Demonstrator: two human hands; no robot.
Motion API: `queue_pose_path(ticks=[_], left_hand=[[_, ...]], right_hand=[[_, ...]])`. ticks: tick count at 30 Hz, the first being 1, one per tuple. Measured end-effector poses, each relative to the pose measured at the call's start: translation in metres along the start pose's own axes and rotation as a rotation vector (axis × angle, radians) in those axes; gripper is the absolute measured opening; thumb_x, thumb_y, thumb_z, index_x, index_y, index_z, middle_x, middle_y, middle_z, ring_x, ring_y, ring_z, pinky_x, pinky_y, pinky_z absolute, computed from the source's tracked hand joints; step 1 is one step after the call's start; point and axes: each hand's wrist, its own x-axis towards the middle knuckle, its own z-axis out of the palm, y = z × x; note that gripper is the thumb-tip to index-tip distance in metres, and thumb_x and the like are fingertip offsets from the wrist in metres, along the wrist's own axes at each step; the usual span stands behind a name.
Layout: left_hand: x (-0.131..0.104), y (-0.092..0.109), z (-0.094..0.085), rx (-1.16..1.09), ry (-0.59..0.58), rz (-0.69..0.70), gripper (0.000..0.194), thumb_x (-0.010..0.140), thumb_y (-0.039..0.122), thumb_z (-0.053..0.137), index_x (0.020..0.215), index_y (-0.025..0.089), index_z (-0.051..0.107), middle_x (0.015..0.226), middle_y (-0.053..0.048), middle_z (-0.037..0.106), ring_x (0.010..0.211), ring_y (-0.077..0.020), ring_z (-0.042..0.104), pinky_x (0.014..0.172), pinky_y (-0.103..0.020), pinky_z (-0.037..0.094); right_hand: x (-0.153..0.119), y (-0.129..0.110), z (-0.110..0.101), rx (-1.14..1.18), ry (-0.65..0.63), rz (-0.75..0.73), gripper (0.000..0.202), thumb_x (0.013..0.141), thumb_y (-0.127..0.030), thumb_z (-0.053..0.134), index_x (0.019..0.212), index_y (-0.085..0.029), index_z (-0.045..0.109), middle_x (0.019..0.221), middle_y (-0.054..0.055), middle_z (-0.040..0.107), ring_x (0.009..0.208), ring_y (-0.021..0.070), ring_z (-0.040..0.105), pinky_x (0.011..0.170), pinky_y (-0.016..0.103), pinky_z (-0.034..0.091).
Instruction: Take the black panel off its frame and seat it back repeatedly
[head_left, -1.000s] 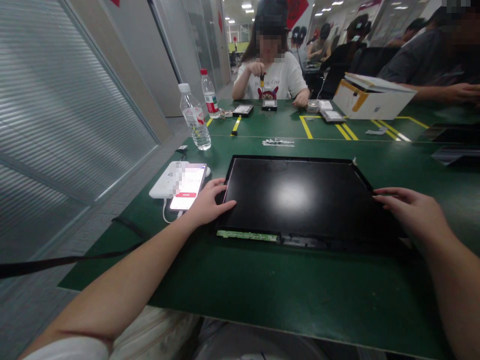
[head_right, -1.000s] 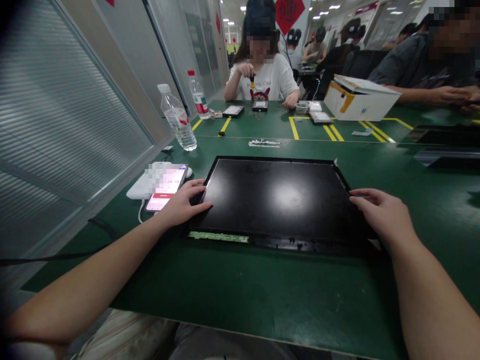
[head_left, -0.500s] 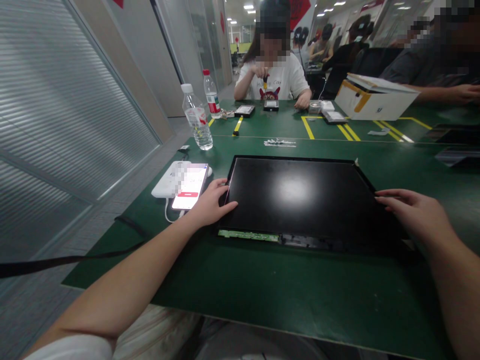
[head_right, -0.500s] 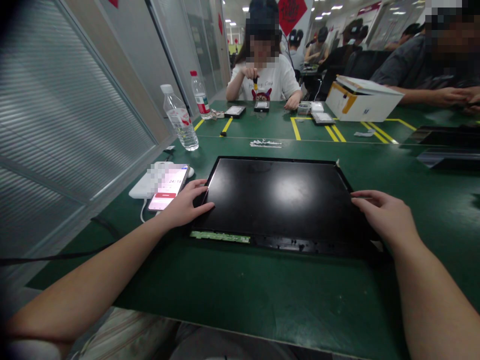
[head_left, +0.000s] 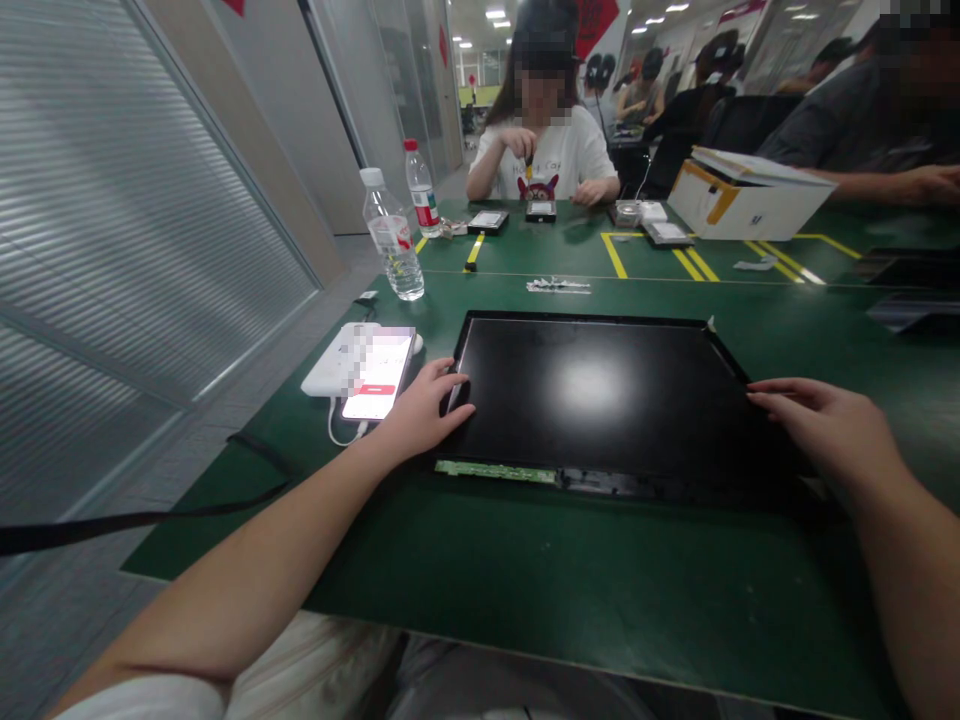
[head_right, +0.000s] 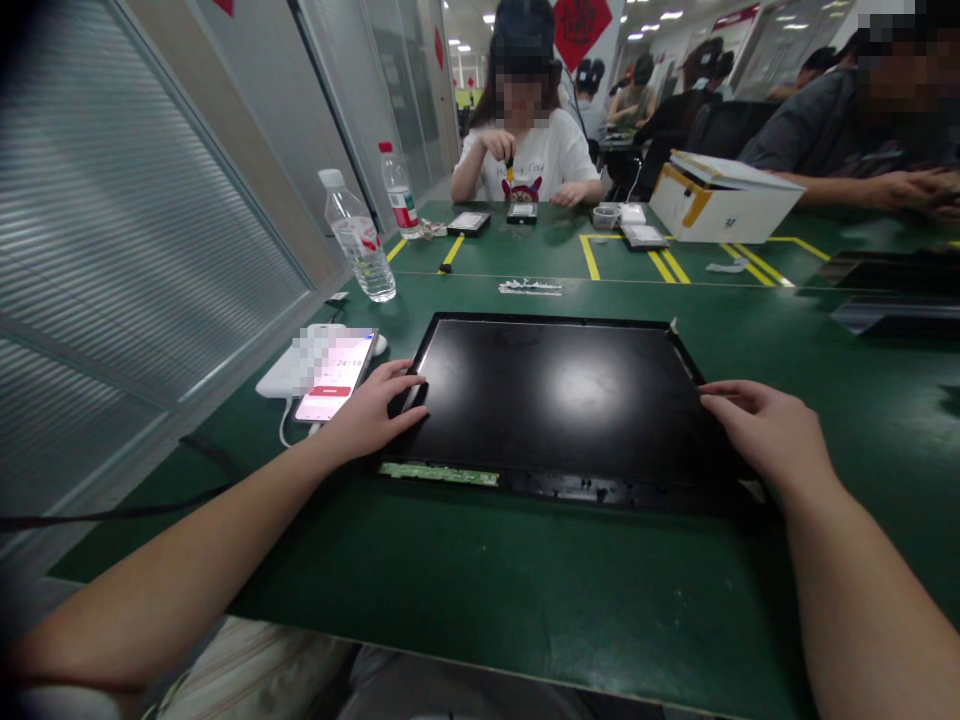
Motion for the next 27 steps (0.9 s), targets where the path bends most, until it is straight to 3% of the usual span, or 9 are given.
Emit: queue_pose_path(ticks=[6, 12, 15, 18, 27], left_hand=[[-0.003, 0.012, -0.010, 0.107, 0.025, 0.209, 0.031, 0.099, 0.029, 0.063, 0.125, 0.017, 0.073, 0.150, -0.020, 0.059, 0.142, -0.0391, 0.051, 0.116, -0.063, 0.044], [-0.007, 0.018, -0.024, 0.029, -0.156, 0.408, 0.030, 0.099, 0.026, 0.065, 0.127, 0.019, 0.074, 0.142, -0.017, 0.066, 0.132, -0.0332, 0.062, 0.111, -0.054, 0.051], [-0.007, 0.018, -0.029, 0.023, -0.210, 0.425, 0.033, 0.098, 0.027, 0.067, 0.129, 0.019, 0.074, 0.142, -0.017, 0.067, 0.129, -0.0332, 0.064, 0.110, -0.052, 0.052], [-0.007, 0.016, -0.033, 0.035, -0.251, 0.419, 0.036, 0.097, 0.030, 0.071, 0.131, 0.019, 0.073, 0.143, -0.017, 0.067, 0.129, -0.0335, 0.064, 0.110, -0.051, 0.052], [-0.009, 0.015, -0.039, -0.010, -0.340, 0.377, 0.042, 0.093, 0.027, 0.076, 0.134, 0.024, 0.072, 0.149, -0.013, 0.064, 0.134, -0.0305, 0.062, 0.113, -0.044, 0.050]], right_hand=[[-0.002, -0.003, 0.000, -0.002, 0.021, -0.004, 0.044, 0.057, -0.055, 0.062, 0.087, -0.028, 0.079, 0.082, 0.007, 0.075, 0.081, 0.0304, 0.064, 0.078, 0.044, 0.047], [-0.008, -0.003, -0.002, 0.017, 0.118, -0.058, 0.044, 0.061, -0.052, 0.061, 0.089, -0.026, 0.081, 0.084, 0.008, 0.075, 0.080, 0.0296, 0.063, 0.078, 0.044, 0.047], [-0.011, 0.000, -0.003, 0.056, 0.168, -0.092, 0.049, 0.065, -0.053, 0.060, 0.099, -0.026, 0.082, 0.085, 0.007, 0.076, 0.077, 0.0285, 0.064, 0.074, 0.043, 0.047], [-0.009, 0.003, -0.001, 0.064, 0.119, -0.116, 0.056, 0.064, -0.055, 0.062, 0.108, -0.027, 0.082, 0.084, 0.006, 0.075, 0.071, 0.0268, 0.064, 0.071, 0.042, 0.047], [-0.003, 0.006, 0.006, -0.039, -0.001, -0.305, 0.059, 0.062, -0.059, 0.061, 0.108, -0.029, 0.082, 0.093, 0.004, 0.078, 0.066, 0.0229, 0.060, 0.074, 0.042, 0.049]])
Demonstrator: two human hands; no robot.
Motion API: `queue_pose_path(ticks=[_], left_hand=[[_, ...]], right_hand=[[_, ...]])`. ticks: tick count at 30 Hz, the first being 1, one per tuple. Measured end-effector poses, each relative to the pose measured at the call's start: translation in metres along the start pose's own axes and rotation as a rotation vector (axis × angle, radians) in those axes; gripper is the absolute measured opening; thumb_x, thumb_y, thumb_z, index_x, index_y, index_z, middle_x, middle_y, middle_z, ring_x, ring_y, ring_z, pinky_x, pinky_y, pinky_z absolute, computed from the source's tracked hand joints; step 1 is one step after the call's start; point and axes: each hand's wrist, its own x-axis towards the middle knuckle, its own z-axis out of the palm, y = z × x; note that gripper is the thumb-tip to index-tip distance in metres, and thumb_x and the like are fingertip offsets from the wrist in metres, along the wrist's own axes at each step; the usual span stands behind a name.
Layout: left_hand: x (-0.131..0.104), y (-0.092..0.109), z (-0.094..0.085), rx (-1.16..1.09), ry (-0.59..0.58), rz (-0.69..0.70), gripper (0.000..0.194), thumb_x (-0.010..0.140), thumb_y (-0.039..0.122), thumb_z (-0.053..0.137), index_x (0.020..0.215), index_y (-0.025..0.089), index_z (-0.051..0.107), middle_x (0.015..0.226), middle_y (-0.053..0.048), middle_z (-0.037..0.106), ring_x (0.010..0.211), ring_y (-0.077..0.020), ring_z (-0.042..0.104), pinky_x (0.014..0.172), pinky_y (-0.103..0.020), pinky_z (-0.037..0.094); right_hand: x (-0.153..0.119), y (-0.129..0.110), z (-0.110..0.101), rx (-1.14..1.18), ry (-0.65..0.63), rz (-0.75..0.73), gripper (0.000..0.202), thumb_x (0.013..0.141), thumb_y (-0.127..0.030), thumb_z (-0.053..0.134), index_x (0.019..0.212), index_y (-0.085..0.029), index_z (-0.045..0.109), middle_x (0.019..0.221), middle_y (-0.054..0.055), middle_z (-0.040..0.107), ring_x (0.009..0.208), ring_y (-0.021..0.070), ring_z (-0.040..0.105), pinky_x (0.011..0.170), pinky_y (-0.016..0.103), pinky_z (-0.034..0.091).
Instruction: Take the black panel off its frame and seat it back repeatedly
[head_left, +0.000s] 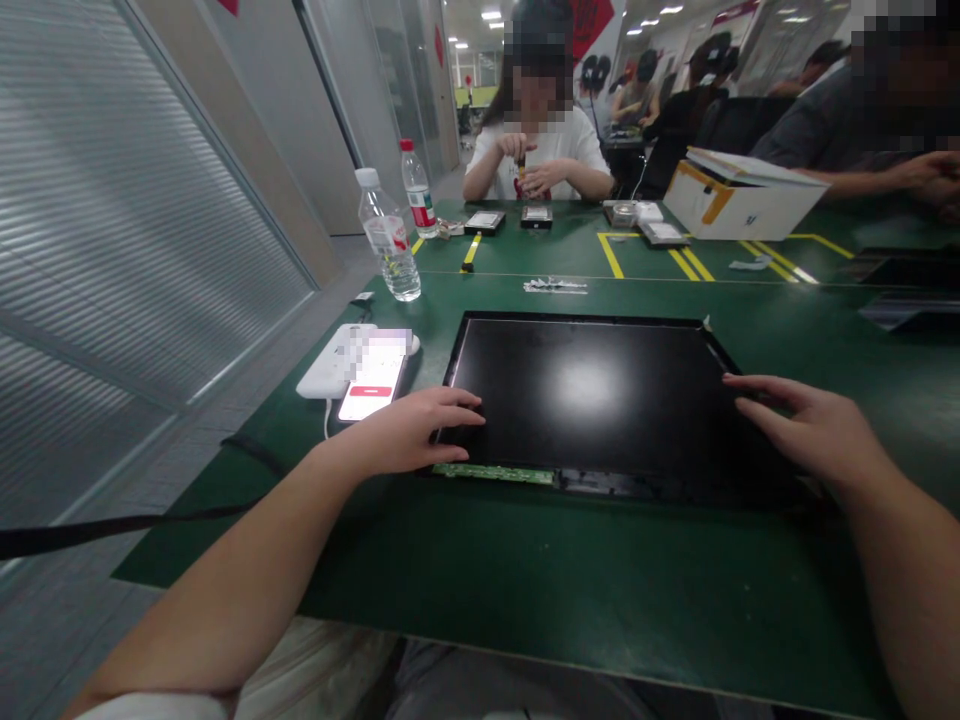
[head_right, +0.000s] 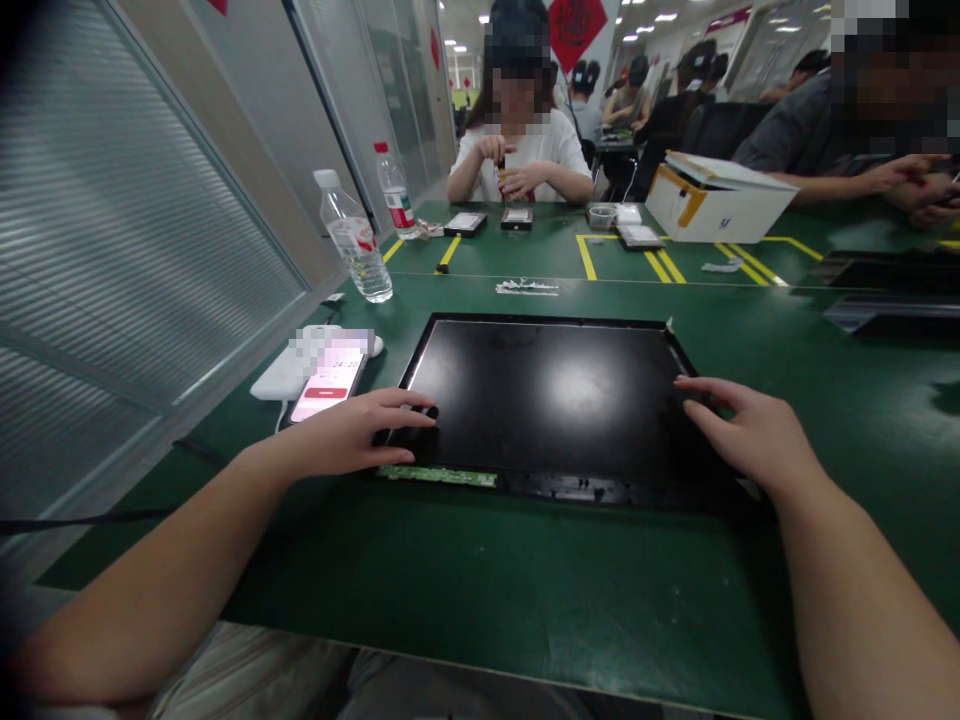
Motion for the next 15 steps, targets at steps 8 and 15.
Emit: queue_pose_path(ticks=[8, 15], left_hand=[[-0.0008, -0.0013, -0.0022, -0.022, -0.012, -0.043, 0.047, 0.087, 0.024, 0.081, 0.134, 0.026, 0.073, 0.150, -0.011, 0.063, 0.134, -0.0312, 0.062, 0.112, -0.044, 0.051], [-0.0022, -0.0001, 0.0002, -0.064, 0.008, 0.025, 0.045, 0.091, 0.022, 0.075, 0.136, 0.028, 0.070, 0.152, -0.011, 0.061, 0.133, -0.0298, 0.064, 0.110, -0.042, 0.053]], right_hand=[[0.0013, 0.0020, 0.0004, -0.117, -0.122, 0.037, 0.055, 0.072, -0.056, 0.057, 0.112, -0.028, 0.081, 0.059, 0.000, 0.063, 0.055, 0.0228, 0.056, 0.063, 0.039, 0.046], [0.0047, 0.0051, 0.0028, -0.093, -0.105, 0.026, 0.050, 0.070, -0.053, 0.059, 0.106, -0.029, 0.082, 0.084, 0.004, 0.078, 0.071, 0.0255, 0.065, 0.074, 0.041, 0.051]])
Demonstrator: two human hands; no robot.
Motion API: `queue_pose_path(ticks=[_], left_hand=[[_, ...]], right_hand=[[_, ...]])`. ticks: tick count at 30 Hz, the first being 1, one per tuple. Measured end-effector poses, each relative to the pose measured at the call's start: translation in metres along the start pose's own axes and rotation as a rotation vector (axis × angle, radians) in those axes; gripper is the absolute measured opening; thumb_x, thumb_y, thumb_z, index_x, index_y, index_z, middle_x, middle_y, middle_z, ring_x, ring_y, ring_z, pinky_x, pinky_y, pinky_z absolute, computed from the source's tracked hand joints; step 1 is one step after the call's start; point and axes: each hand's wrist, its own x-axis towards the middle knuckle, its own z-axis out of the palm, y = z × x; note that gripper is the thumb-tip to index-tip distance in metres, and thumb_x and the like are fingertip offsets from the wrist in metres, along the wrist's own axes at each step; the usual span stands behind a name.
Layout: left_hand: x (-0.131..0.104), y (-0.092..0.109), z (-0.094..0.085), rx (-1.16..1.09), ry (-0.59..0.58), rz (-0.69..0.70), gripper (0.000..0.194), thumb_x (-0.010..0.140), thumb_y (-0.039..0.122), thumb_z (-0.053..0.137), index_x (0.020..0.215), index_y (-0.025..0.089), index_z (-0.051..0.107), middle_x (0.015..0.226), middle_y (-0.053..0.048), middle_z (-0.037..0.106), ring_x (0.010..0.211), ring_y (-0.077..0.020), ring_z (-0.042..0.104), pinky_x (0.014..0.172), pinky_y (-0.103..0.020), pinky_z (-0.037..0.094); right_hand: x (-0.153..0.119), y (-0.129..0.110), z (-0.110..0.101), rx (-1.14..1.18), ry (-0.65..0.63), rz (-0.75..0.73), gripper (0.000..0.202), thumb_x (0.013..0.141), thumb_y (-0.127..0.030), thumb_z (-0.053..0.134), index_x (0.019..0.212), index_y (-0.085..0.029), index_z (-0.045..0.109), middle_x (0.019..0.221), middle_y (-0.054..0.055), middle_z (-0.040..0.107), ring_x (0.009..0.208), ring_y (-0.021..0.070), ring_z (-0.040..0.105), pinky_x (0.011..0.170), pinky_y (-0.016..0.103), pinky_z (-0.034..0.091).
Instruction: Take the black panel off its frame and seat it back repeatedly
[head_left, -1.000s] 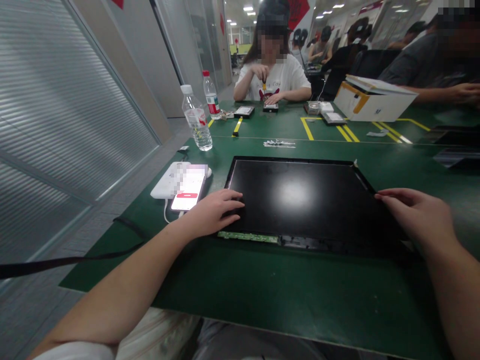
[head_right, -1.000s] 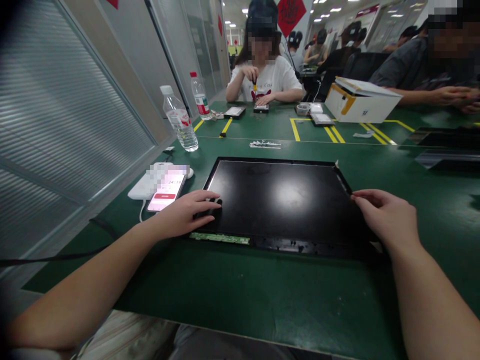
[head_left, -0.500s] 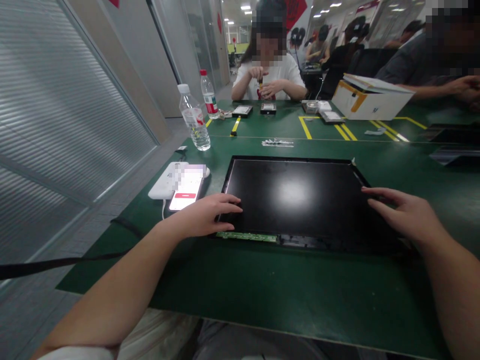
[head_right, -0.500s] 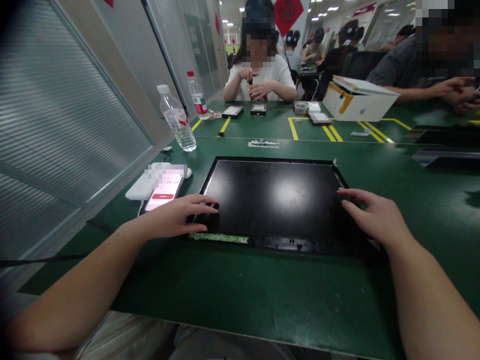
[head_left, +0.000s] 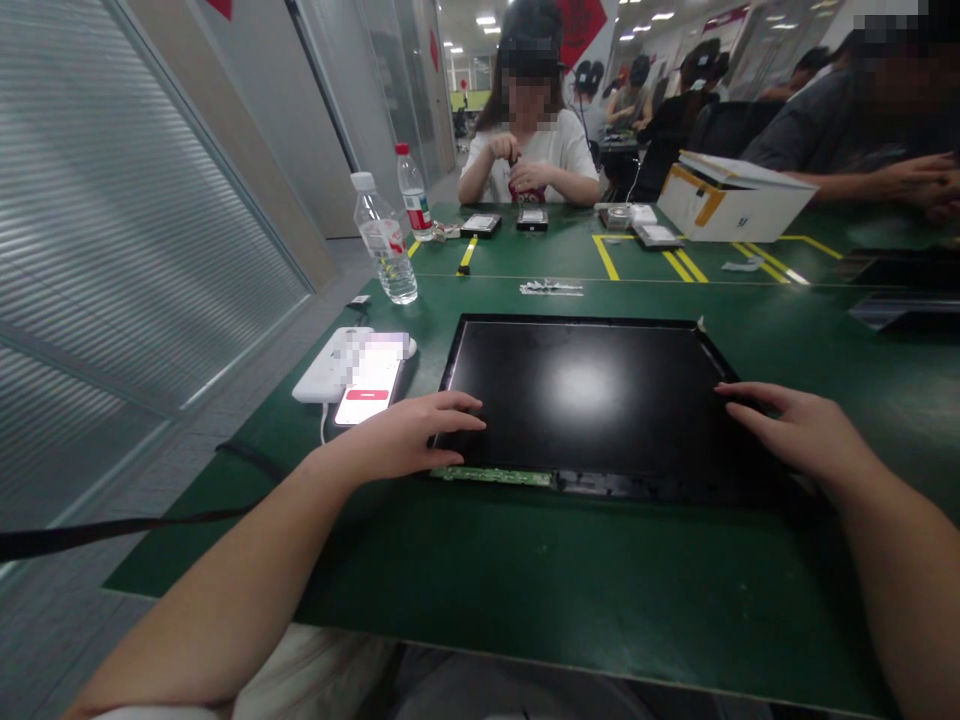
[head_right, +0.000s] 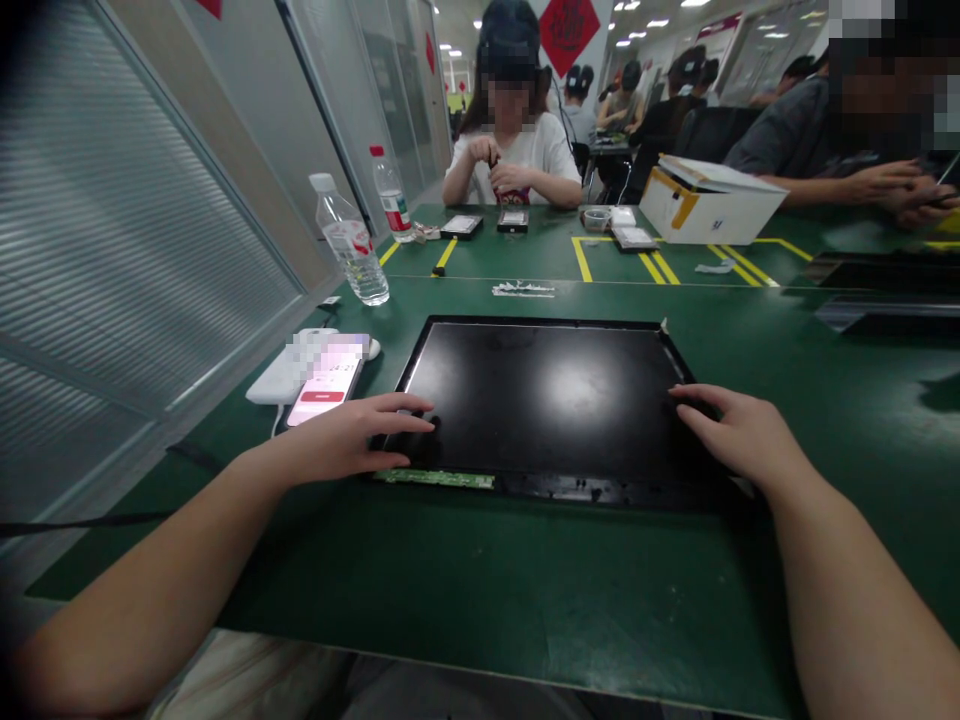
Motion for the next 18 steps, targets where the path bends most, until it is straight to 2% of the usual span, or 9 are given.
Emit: queue_pose_path(ticks=[5, 13, 18], left_hand=[[-0.0007, 0.0020, 0.0006, -0.001, -0.017, 0.029, 0.042, 0.094, 0.018, 0.070, 0.134, 0.028, 0.071, 0.155, -0.011, 0.058, 0.133, -0.0298, 0.064, 0.109, -0.041, 0.054], [-0.0009, 0.0071, 0.0010, 0.007, -0.042, 0.032, 0.038, 0.096, 0.014, 0.062, 0.131, 0.026, 0.071, 0.157, -0.010, 0.056, 0.133, -0.0287, 0.064, 0.111, -0.042, 0.053], [-0.0007, 0.0062, 0.0010, 0.017, -0.029, 0.025, 0.039, 0.095, 0.016, 0.063, 0.131, 0.026, 0.071, 0.155, -0.010, 0.057, 0.133, -0.0283, 0.064, 0.111, -0.042, 0.053]], right_hand=[[0.0017, 0.0044, 0.0030, 0.037, 0.033, -0.012, 0.046, 0.069, -0.053, 0.060, 0.101, -0.029, 0.083, 0.101, 0.004, 0.081, 0.086, 0.0276, 0.070, 0.081, 0.041, 0.053], [-0.0005, 0.0013, 0.0012, 0.045, 0.010, 0.031, 0.049, 0.071, -0.051, 0.058, 0.106, -0.028, 0.083, 0.108, 0.005, 0.081, 0.096, 0.0285, 0.071, 0.092, 0.043, 0.051], [0.0004, 0.0040, 0.0028, 0.075, 0.013, 0.019, 0.049, 0.071, -0.052, 0.060, 0.106, -0.028, 0.083, 0.108, 0.005, 0.081, 0.098, 0.0297, 0.071, 0.092, 0.043, 0.051]])
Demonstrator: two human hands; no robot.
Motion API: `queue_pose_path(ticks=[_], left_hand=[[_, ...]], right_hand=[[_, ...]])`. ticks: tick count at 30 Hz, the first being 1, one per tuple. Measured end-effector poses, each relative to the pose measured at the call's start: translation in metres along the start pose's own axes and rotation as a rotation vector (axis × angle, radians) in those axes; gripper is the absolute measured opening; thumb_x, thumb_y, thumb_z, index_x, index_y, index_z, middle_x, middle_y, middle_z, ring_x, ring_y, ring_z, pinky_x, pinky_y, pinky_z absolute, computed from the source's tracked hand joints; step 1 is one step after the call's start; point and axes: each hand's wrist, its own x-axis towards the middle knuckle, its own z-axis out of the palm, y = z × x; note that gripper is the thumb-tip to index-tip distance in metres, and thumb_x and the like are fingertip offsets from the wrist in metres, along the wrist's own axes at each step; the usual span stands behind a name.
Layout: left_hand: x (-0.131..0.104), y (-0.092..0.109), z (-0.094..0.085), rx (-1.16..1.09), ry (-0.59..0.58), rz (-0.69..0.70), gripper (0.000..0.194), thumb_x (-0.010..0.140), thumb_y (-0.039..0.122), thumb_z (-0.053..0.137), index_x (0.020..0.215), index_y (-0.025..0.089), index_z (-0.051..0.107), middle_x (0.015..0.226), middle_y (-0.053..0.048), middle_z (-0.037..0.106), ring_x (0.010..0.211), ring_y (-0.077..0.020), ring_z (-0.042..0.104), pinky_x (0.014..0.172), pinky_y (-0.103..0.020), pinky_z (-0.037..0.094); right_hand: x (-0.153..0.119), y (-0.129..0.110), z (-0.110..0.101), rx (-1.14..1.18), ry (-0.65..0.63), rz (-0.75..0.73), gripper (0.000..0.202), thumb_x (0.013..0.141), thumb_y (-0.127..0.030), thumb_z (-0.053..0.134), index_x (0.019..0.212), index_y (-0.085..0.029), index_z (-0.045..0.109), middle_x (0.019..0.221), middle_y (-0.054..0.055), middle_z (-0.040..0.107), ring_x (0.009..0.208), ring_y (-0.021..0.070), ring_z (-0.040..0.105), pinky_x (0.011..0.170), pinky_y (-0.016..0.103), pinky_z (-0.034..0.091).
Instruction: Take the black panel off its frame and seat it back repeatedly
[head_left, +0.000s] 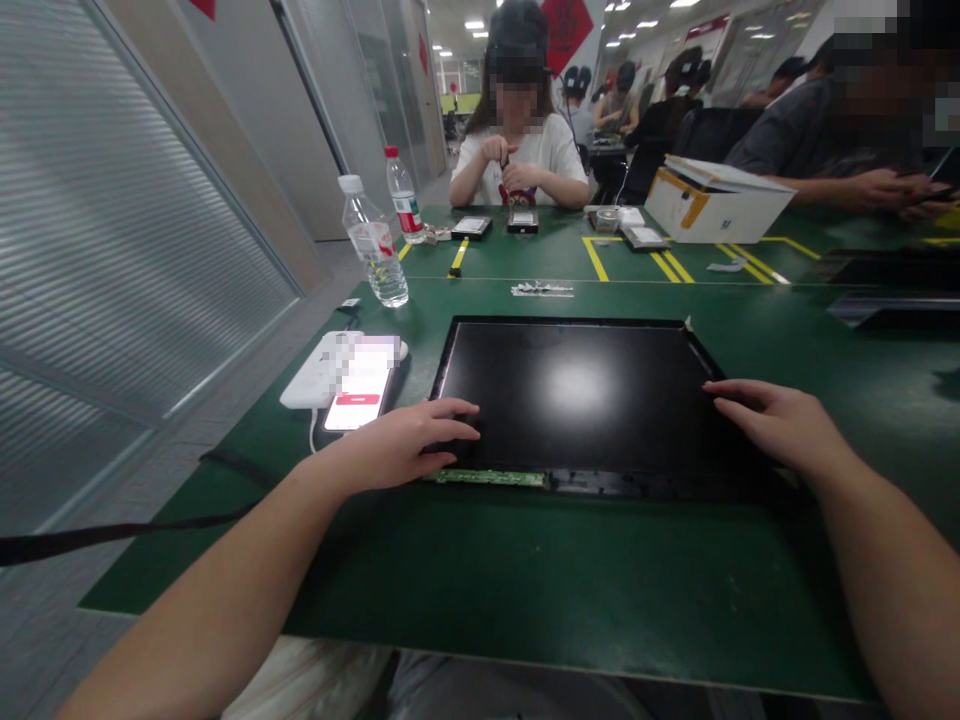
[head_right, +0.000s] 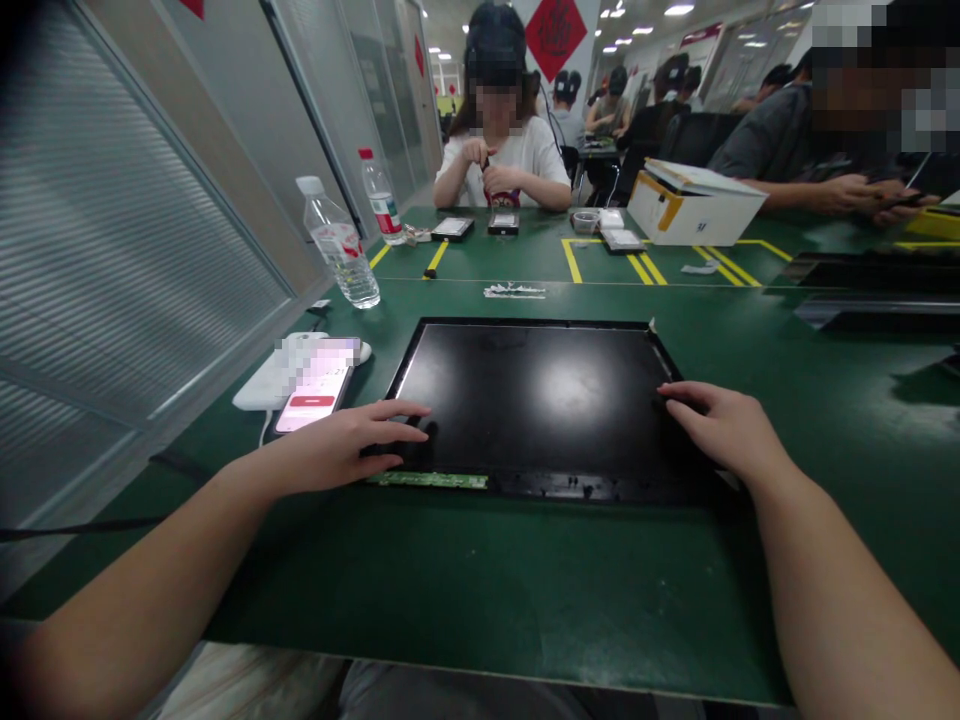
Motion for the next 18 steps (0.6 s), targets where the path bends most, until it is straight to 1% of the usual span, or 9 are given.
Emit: queue_pose_path(ticks=[3, 5, 6, 8, 10, 11, 13, 15, 18], left_hand=[[0.000, -0.003, 0.000, 0.033, 0.041, -0.030, 0.040, 0.094, 0.024, 0.068, 0.134, 0.025, 0.070, 0.153, -0.013, 0.059, 0.136, -0.0305, 0.061, 0.111, -0.045, 0.052], [0.001, -0.005, 0.001, 0.065, 0.076, -0.062, 0.042, 0.093, 0.034, 0.072, 0.134, 0.024, 0.070, 0.152, -0.014, 0.060, 0.137, -0.0333, 0.059, 0.112, -0.049, 0.052], [0.001, -0.005, 0.002, 0.082, 0.096, -0.081, 0.043, 0.093, 0.039, 0.072, 0.133, 0.024, 0.071, 0.152, -0.015, 0.060, 0.137, -0.0349, 0.059, 0.112, -0.051, 0.051], [0.003, -0.006, 0.003, 0.126, 0.146, -0.124, 0.045, 0.094, 0.046, 0.069, 0.132, 0.022, 0.072, 0.151, -0.018, 0.060, 0.137, -0.0381, 0.058, 0.111, -0.056, 0.050], [0.004, -0.008, 0.005, 0.184, 0.201, -0.178, 0.045, 0.097, 0.047, 0.063, 0.131, 0.019, 0.072, 0.151, -0.021, 0.059, 0.138, -0.0404, 0.056, 0.112, -0.061, 0.048], [0.005, -0.009, 0.006, 0.214, 0.227, -0.210, 0.044, 0.098, 0.046, 0.061, 0.131, 0.018, 0.072, 0.152, -0.022, 0.058, 0.139, -0.0412, 0.055, 0.112, -0.062, 0.047], [0.006, -0.011, 0.009, 0.262, 0.258, -0.276, 0.043, 0.100, 0.043, 0.056, 0.130, 0.016, 0.071, 0.152, -0.023, 0.057, 0.139, -0.0423, 0.054, 0.113, -0.064, 0.046], [0.007, -0.015, 0.011, 0.289, 0.257, -0.329, 0.044, 0.100, 0.040, 0.053, 0.131, 0.013, 0.070, 0.152, -0.024, 0.057, 0.140, -0.0432, 0.054, 0.114, -0.064, 0.045], [0.008, -0.019, 0.014, 0.299, 0.232, -0.370, 0.047, 0.099, 0.035, 0.052, 0.134, 0.009, 0.068, 0.149, -0.026, 0.058, 0.139, -0.0431, 0.055, 0.115, -0.063, 0.045]], right_hand=[[0.000, 0.001, 0.000, 0.001, -0.005, -0.012, 0.047, 0.071, -0.052, 0.060, 0.105, -0.028, 0.083, 0.104, 0.005, 0.081, 0.092, 0.0287, 0.070, 0.088, 0.043, 0.051], [0.000, 0.001, 0.000, 0.006, 0.003, -0.002, 0.049, 0.071, -0.053, 0.060, 0.107, -0.027, 0.082, 0.099, 0.005, 0.080, 0.088, 0.0282, 0.069, 0.086, 0.044, 0.051], [0.000, 0.001, -0.001, 0.006, 0.025, -0.009, 0.050, 0.071, -0.053, 0.059, 0.107, -0.027, 0.082, 0.100, 0.006, 0.080, 0.088, 0.0283, 0.069, 0.086, 0.044, 0.051], [0.001, 0.003, -0.002, -0.010, 0.099, -0.068, 0.049, 0.073, -0.053, 0.057, 0.106, -0.026, 0.081, 0.110, 0.008, 0.078, 0.095, 0.0295, 0.068, 0.091, 0.046, 0.051], [0.004, 0.006, -0.003, -0.058, 0.174, -0.130, 0.047, 0.074, -0.051, 0.055, 0.103, -0.025, 0.081, 0.120, 0.011, 0.075, 0.101, 0.0305, 0.067, 0.096, 0.047, 0.051], [0.006, 0.007, -0.004, -0.094, 0.188, -0.134, 0.047, 0.074, -0.049, 0.055, 0.103, -0.024, 0.082, 0.120, 0.013, 0.073, 0.101, 0.0308, 0.066, 0.097, 0.048, 0.051], [0.009, 0.011, -0.004, -0.169, 0.152, -0.084, 0.046, 0.076, -0.045, 0.054, 0.105, -0.023, 0.082, 0.110, 0.015, 0.072, 0.097, 0.0313, 0.066, 0.097, 0.049, 0.052], [0.012, 0.014, -0.004, -0.234, 0.076, -0.033, 0.047, 0.079, -0.040, 0.052, 0.111, -0.023, 0.082, 0.103, 0.015, 0.072, 0.100, 0.0326, 0.067, 0.098, 0.049, 0.053], [0.016, 0.016, 0.000, -0.306, -0.029, 0.001, 0.052, 0.083, -0.032, 0.048, 0.123, -0.021, 0.080, 0.108, 0.016, 0.073, 0.109, 0.0346, 0.068, 0.099, 0.049, 0.053]])
